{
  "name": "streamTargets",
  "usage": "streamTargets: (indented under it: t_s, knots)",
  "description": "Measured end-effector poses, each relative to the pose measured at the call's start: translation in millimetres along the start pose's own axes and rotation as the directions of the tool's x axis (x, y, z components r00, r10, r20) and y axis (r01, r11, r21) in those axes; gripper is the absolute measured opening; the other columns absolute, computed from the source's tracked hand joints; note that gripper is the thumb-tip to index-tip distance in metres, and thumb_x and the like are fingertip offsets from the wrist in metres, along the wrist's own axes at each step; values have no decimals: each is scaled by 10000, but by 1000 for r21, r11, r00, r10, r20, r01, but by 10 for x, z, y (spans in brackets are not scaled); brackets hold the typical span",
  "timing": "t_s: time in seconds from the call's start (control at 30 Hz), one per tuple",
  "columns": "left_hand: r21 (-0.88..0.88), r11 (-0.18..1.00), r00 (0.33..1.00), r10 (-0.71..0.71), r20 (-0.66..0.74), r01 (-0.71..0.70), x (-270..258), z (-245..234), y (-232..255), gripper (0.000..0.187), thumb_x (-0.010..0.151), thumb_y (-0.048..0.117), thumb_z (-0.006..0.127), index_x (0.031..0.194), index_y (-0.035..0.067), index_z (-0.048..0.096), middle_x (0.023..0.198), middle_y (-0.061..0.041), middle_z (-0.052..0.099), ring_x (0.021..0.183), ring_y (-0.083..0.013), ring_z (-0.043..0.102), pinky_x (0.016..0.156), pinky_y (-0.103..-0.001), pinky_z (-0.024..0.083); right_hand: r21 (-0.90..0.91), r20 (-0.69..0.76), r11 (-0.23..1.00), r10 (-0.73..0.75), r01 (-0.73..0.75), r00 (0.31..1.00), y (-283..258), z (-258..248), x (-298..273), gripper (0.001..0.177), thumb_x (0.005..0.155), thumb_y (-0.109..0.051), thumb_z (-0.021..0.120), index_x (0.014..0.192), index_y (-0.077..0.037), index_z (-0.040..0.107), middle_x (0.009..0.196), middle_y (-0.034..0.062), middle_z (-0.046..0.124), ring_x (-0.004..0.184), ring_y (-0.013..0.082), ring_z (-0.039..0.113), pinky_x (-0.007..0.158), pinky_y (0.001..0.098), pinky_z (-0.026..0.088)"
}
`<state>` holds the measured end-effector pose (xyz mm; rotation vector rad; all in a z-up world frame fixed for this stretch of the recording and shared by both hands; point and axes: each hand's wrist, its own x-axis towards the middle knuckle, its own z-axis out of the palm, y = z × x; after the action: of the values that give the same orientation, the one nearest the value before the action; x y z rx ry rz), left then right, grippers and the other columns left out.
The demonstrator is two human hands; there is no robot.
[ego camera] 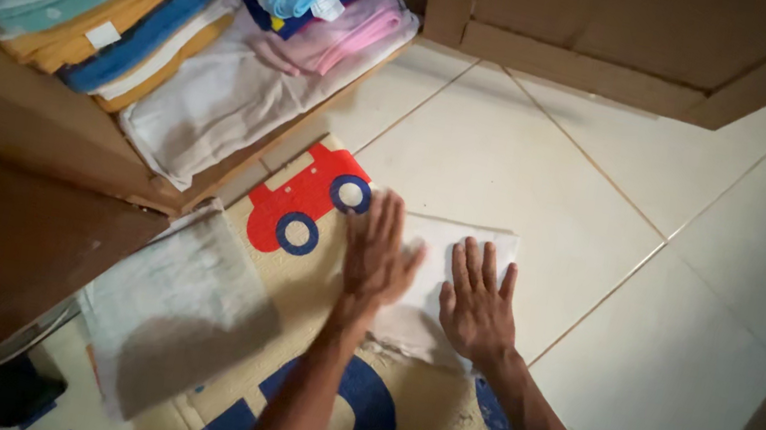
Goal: The person folds several pieces of fabric laundry on a mat on the floor by hand and places them inside a wooden closet.
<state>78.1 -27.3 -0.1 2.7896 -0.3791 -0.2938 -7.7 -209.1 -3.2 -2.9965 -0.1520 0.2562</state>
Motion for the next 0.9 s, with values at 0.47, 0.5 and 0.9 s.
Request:
streamTargets:
  t_s: [0.47, 0.5, 0.9]
  knots:
    - [-166, 982, 958, -131, -255, 90, -1167, 68, 47, 784, 946, 445, 558, 1543, -21, 357, 1465, -253, 500, 1368, -429, 447, 1148, -595, 319, 41, -106, 999, -13, 18, 994, 0, 22, 0, 669, 1019, -384, 354, 1600, -72, 241, 1695, 134, 194, 1556, 373, 147, 1196, 667, 107]
    - [-188, 972, 968, -174, -183, 139, -1186, -10, 65, 779, 917, 456, 587, 1521, 6, 388, 1403, -224, 554, 1309, -415, 490, 1110, -588, 362, 41, -101, 999, -4, 8, 995, -20, -20, -5, 673, 1015, -385, 363, 1601, -76, 246, 1697, 134, 206, 1559, 376, 161, 1197, 675, 119]
    - [-422, 815, 918, -351, 187, 397, -1217, -253, 102, 422, 794, 339, 779, 1129, 84, 757, 1041, -185, 774, 916, -344, 748, 814, -446, 591, 132, 468, 990, -10, -58, 884, -57, -803, 1044, 610, 866, -469, 669, 1400, -190, 570, 1362, 99, 662, 1297, 316, 580, 1137, 573, 390]
